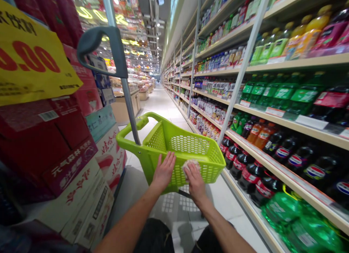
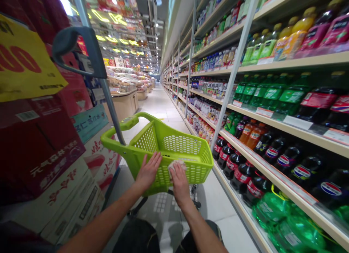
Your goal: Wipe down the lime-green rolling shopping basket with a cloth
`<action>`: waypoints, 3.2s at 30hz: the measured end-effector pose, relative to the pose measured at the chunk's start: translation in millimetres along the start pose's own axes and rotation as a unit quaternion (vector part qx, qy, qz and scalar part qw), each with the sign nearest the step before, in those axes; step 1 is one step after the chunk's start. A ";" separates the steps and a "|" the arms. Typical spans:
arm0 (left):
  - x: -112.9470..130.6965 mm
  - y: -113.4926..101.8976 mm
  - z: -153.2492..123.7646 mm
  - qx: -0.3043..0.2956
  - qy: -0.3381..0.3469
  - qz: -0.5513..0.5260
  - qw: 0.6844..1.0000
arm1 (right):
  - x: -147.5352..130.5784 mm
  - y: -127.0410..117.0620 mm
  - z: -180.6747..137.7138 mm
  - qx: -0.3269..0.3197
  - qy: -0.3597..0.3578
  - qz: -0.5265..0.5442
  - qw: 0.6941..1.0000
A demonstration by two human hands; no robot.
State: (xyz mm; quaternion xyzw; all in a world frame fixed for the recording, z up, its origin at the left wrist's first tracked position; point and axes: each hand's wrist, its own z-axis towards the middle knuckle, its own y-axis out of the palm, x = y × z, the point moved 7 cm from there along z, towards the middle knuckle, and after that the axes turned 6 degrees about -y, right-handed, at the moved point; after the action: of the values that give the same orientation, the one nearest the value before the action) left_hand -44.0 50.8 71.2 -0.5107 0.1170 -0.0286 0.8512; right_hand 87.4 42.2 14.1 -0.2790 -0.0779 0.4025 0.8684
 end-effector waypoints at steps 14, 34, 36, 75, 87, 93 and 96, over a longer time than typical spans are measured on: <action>33.5 8.3 9.4 -0.034 0.017 -0.024 0.999 | 39.2 -27.1 -8.4 0.007 0.027 -0.036 0.999; 76.1 23.8 15.8 0.006 0.058 -0.029 0.998 | 75.1 -51.1 -54.3 -0.029 0.057 -0.063 0.996; 74.9 23.8 15.9 0.008 0.048 -0.034 0.998 | 83.1 -62.0 -46.6 -0.004 0.071 -0.073 0.995; 6.2 9.1 10.0 -0.054 -0.060 -0.069 0.994 | 132.7 -63.3 -11.4 0.013 0.198 -0.073 0.977; 23.0 6.0 15.6 -0.112 -0.049 -0.114 0.986 | 124.2 -45.8 3.9 0.002 0.176 -0.034 0.984; 29.4 8.7 15.8 -0.094 -0.054 -0.119 0.987 | 106.3 -36.2 11.7 0.010 0.179 -0.027 0.984; 28.3 4.8 12.9 -0.078 -0.032 -0.113 0.990 | 60.4 -4.8 37.5 -0.036 0.095 0.047 0.994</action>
State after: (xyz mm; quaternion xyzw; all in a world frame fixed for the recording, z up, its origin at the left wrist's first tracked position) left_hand -13.9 59.5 67.9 -0.5865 0.0337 -0.0988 0.8032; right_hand 117.1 100.3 42.5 -0.3502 0.0033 0.4112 0.8416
